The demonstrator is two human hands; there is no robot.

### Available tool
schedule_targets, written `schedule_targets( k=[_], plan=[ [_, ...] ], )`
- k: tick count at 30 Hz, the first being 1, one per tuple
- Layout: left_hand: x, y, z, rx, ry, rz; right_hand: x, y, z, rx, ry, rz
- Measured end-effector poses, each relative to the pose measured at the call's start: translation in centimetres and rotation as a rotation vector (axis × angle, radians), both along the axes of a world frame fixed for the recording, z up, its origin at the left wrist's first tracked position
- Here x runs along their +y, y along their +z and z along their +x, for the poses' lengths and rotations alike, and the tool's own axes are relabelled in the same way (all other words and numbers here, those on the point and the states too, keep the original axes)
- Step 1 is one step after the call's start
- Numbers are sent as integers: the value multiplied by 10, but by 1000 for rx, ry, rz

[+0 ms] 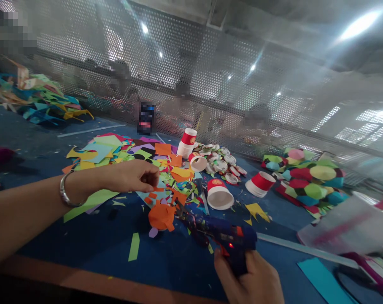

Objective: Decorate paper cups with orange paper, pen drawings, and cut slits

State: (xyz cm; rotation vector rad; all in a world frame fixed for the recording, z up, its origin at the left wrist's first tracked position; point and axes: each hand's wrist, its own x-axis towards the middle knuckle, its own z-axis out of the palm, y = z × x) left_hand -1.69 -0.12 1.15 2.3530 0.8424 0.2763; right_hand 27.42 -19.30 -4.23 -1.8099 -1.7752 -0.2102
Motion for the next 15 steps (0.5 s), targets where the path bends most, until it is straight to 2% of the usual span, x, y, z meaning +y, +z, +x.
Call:
schedule_targets(
  k=[5, 11, 15],
  plan=[
    [6, -4, -2, -36, -7, -100, 12, 8, -15, -25, 45, 27],
    [10, -9, -2, -22, -1, 11, 24, 10, -25, -109, 161, 6],
    [9, -11, -1, -56, 26, 36, 26, 11, -30, -107, 180, -47]
  ],
)
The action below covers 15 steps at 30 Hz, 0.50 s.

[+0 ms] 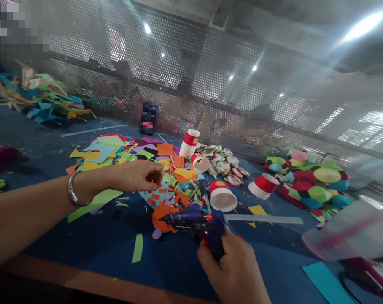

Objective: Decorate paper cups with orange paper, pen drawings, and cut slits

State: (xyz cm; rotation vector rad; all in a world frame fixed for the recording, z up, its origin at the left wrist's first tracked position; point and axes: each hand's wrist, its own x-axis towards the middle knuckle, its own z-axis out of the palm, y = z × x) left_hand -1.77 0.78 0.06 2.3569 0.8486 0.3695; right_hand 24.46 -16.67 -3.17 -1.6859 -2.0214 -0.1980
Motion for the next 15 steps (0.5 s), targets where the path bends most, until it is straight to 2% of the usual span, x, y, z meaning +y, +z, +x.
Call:
schedule_targets(
  k=[15],
  plan=[
    [-5, 1, 6, -44, 13, 59, 7, 1, -7, 35, 70, -101]
  ],
)
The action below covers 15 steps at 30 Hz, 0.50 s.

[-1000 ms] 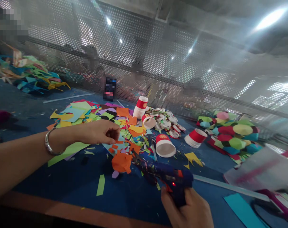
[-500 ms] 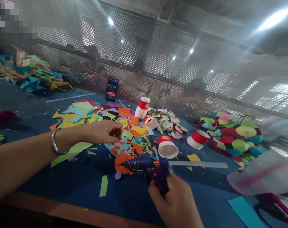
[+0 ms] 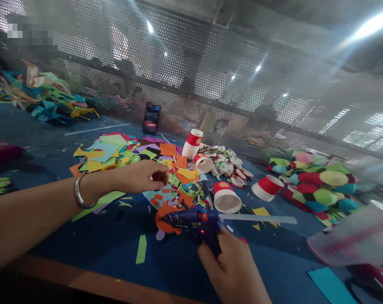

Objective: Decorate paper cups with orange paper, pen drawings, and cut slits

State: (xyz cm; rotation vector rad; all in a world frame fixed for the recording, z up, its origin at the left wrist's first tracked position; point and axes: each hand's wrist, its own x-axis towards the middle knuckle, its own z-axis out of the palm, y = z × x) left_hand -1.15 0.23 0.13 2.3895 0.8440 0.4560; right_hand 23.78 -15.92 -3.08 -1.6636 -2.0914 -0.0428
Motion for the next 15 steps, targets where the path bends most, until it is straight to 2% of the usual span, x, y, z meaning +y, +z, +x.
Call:
schedule_targets(
  k=[3, 8, 15],
  plan=[
    [-1, 1, 0, 1, 3, 0, 0, 0, 0, 10, 3, -12],
    [-2, 6, -1, 27, -3, 162, -2, 0, 1, 11, 6, 2],
    [-3, 10, -1, 32, 39, -28, -2, 2, 0, 27, 4, -31]
  ],
)
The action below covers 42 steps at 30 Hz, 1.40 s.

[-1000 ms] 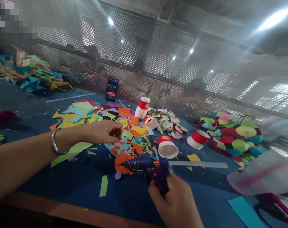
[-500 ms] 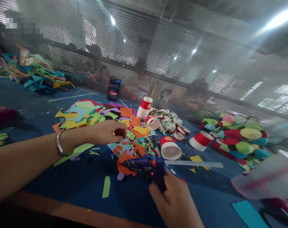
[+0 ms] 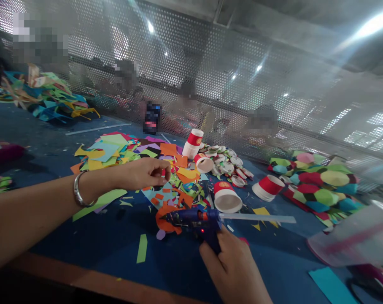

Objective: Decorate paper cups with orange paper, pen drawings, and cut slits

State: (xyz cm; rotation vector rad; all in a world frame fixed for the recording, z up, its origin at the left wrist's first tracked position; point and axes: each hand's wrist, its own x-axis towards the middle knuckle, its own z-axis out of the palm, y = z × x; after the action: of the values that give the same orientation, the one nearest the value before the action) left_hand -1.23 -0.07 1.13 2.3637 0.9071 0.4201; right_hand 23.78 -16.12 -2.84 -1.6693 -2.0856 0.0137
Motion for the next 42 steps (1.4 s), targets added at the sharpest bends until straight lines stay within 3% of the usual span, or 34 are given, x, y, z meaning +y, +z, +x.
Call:
schedule_targets(
  k=[7, 12, 22, 30, 42],
  plan=[
    [4, -7, -1, -41, -12, -2, 0, 2, -1, -7, -28, 1],
    [4, -5, -2, -37, -26, -67, 0, 2, 0, -29, -25, 18],
    [3, -4, -4, -24, -29, -18, 1, 1, 0, 14, -91, -28],
    [5, -5, -5, -29, -37, -18, -6, 15, -14, 429, -202, -201],
    [9, -10, -3, -168, -17, -156, -4, 27, -3, 848, -123, -437]
  ],
)
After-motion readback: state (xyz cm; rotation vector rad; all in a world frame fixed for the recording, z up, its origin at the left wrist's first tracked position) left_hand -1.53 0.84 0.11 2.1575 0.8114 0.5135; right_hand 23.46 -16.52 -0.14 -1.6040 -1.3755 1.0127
